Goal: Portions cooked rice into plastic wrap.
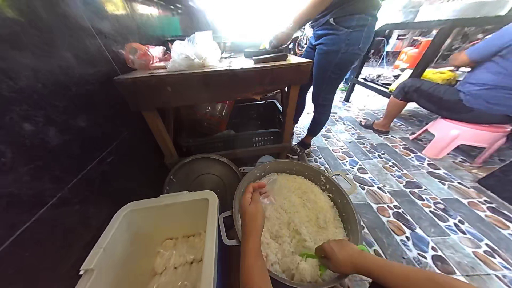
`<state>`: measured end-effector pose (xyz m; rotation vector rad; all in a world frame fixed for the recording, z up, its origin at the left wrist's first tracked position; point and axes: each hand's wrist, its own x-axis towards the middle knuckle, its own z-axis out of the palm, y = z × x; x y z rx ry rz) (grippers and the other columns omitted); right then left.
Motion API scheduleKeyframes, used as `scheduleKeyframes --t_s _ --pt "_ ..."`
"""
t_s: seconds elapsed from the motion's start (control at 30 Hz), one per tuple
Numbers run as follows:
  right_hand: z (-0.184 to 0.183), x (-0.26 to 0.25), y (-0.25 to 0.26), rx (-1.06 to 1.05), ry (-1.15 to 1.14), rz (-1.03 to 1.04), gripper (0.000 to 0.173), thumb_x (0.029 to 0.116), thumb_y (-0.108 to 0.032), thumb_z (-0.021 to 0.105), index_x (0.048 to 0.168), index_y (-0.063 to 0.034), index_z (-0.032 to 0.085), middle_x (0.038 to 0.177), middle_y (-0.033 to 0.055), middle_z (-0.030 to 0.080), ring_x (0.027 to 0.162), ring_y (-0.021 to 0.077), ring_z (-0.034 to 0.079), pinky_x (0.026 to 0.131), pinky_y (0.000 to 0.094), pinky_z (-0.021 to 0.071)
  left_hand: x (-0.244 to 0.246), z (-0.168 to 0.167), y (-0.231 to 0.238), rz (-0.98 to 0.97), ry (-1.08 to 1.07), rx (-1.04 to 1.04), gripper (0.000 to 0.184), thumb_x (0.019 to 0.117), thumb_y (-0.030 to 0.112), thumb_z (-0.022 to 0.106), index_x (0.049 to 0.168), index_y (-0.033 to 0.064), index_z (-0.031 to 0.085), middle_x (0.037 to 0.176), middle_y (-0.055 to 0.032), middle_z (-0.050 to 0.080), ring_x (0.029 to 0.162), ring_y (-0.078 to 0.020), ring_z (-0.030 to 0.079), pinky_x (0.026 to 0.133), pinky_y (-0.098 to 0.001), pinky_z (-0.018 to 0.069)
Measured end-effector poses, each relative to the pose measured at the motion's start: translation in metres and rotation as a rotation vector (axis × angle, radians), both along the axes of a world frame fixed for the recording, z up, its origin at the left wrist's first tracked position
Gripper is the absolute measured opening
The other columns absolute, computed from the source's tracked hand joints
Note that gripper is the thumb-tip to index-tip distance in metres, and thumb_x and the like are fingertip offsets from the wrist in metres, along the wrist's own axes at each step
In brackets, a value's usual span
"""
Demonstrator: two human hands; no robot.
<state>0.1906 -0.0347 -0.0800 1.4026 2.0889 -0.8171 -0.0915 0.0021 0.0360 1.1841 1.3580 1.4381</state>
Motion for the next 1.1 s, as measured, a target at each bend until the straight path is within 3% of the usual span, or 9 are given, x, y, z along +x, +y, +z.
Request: scheduleKeyframes --t_s 0.07,0.17,0.23,0.4,0.5,0.57,0.8,1.03,1.1 --pt "-0.014 -0.001 0.016 -0.118 0.105 -0.083 0.034 0.1020 -0.038 0.055 0.117 -0.0128 0.072 0.101 0.0172 0.072 0.094 0.0362 0.069 0.080 0.0642 0.0515 -0.006 -0.005 0.001 0.060 -0.043 -0.037 0.029 0.1057 0.005 0.039 0.116 -0.0040 0.065 0.106 -0.0159 0.069 0.092 -0.0208 0.069 0.081 -0.0346 0.0587" --pt "-0.014 -0.003 0.032 -0.252 0.308 -0.348 0.030 0.1025 -0.037 0.057 0.113 -0.0110 0.068 0.071 0.0038 0.059 0.057 0.0139 0.051 0.056 0.0347 0.0438 -0.020 -0.011 0.001 0.128 -0.199 -0.156 0.030 0.1059 0.009 0.048 0.133 -0.0035 0.052 0.117 -0.0202 0.065 0.093 -0.0250 0.068 0.075 -0.0373 0.0565" --pt "-0.001 -0.004 0.042 -0.288 0.497 -0.550 0.029 0.1038 -0.037 0.056 0.115 -0.0123 0.065 0.066 -0.0003 0.056 0.050 0.0090 0.048 0.050 0.0278 0.0429 -0.027 -0.014 0.001 0.147 -0.288 -0.184 0.036 0.1056 0.010 0.049 0.141 0.0018 0.047 0.121 -0.0204 0.064 0.088 -0.0264 0.069 0.068 -0.0379 0.0575" --pt "0.046 -0.032 0.047 -0.277 0.943 -1.028 0.033 0.1076 -0.029 0.047 0.135 -0.0117 0.051 0.083 0.0058 0.066 0.054 0.0113 0.054 0.050 0.0273 0.0470 -0.011 -0.020 -0.004 0.030 -0.368 -0.241 0.036 0.1032 0.004 0.045 0.139 0.0052 0.050 0.114 -0.0156 0.064 0.072 -0.0203 0.064 0.060 -0.0338 0.0544" --pt "0.070 -0.042 0.055 -0.358 1.125 -1.143 0.047 0.1072 -0.047 0.046 0.140 -0.0141 0.052 0.103 0.0100 0.073 0.056 0.0122 0.058 0.051 0.0274 0.0475 0.013 -0.036 -0.002 -0.181 -0.671 -0.241 0.039 0.1013 0.003 0.041 0.140 0.0089 0.044 0.112 -0.0141 0.065 0.083 -0.0228 0.068 0.068 -0.0387 0.0592" --pt "0.086 -0.046 0.064 -0.448 1.196 -1.143 0.057 0.1008 -0.059 0.054 0.136 -0.0138 0.054 0.098 0.0072 0.068 0.059 0.0120 0.057 0.052 0.0279 0.0488 0.024 -0.045 -0.002 -0.288 -0.837 -0.197 0.036 0.1013 0.003 0.039 0.136 0.0116 0.044 0.111 -0.0146 0.067 0.089 -0.0263 0.071 0.072 -0.0420 0.0613" --pt "0.090 -0.038 0.058 -0.230 1.254 -1.018 0.047 0.0940 -0.017 0.074 0.134 -0.0095 0.050 0.086 0.0058 0.064 0.055 0.0112 0.053 0.051 0.0289 0.0484 0.027 -0.017 -0.017 -0.208 -0.060 -0.331 0.058 0.0938 -0.004 0.064 0.144 0.0042 0.036 0.107 -0.0223 0.064 0.077 -0.0249 0.068 0.069 -0.0398 0.0590" --pt "0.074 -0.003 0.062 -0.254 1.197 -0.973 0.046 0.0946 -0.020 0.074 0.134 -0.0112 0.051 0.083 0.0047 0.065 0.052 0.0094 0.051 0.048 0.0259 0.0457 0.002 -0.016 -0.017 -0.640 -0.461 -0.197 0.062 0.0866 -0.004 0.072 0.136 0.0132 0.040 0.129 -0.0212 0.066 0.093 -0.0333 0.074 0.081 -0.0469 0.0620" --pt "0.072 0.003 0.066 -0.234 1.200 -0.950 0.048 0.0942 -0.020 0.074 0.136 -0.0112 0.050 0.082 0.0046 0.064 0.051 0.0090 0.050 0.047 0.0254 0.0445 0.000 -0.018 -0.013 -0.639 -0.326 -0.255 0.042 0.0894 -0.001 0.072 0.127 0.0065 0.055 0.111 -0.0179 0.072 0.088 -0.0302 0.074 0.082 -0.0482 0.0625"
